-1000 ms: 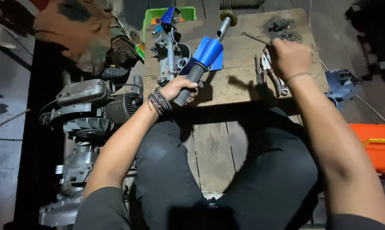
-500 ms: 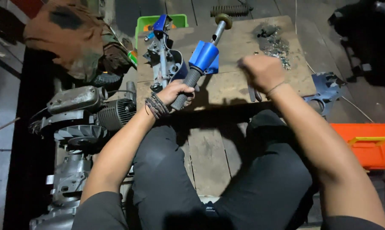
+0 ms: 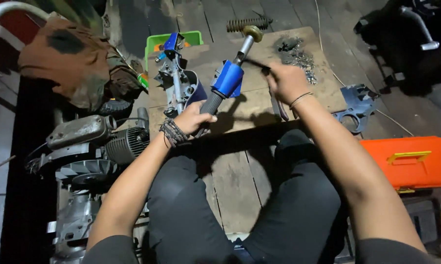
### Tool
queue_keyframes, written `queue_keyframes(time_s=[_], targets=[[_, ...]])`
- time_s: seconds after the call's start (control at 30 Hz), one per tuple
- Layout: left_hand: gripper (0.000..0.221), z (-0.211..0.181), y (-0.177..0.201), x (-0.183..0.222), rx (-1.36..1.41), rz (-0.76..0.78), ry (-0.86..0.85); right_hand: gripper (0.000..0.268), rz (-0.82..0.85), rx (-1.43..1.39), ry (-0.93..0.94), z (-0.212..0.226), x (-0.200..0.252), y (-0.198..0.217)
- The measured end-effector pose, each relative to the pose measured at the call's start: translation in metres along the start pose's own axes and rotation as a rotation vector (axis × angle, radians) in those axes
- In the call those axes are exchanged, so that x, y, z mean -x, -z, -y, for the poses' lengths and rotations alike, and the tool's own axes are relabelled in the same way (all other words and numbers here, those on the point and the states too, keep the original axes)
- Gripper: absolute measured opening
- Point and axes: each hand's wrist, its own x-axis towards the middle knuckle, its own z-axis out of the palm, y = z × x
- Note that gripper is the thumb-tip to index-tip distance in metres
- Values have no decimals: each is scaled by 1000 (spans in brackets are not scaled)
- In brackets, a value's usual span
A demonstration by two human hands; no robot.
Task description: The person sits on the floor and uses a wire brush to clean a metal rod and a pair of pliers. They hold the items with one hand and scrub them with the other, then place them on the wooden workbench.
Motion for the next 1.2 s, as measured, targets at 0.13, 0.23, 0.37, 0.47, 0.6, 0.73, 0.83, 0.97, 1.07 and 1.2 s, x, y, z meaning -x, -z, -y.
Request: queue_keyframes(time_s=[0.13,0.23,0.37,0.47,0.6,0.73,0.83,0.97,1.07,1.2], targets=[[59,25,5,-16,87,-7,-1,11,-54,51,-156,-4,-8,24],[57,48,-1,-30,209,41,38,16,-80,-154,-80,20,-13,30],[74,-12,-6,0,-25,-25,29,24,6,-84,-232,11,-13,36],[79,-32,-3,11,-233,-110,42,24,-37,-12,-335,7,-17,29],[77,-35,0,6,-379,-221,70,20,220,79,-376,24,-28,19],[62,-27,12,3,-490,-301,58,22,398,29,-262,53,-26,27],[53,-34,14,10,-537,-345,38,17,355,74,-325,29,-30,22],[49,-36,8,9,-620,-406,-22,20,314,37,-421,42,-32,29],[48,-35,5,9,-647,-444,0,21,399,-137,-328,64,-31,39],[51,-36,7,7,-650,-475,46,25,296,-53,-448,16,-24,25]])
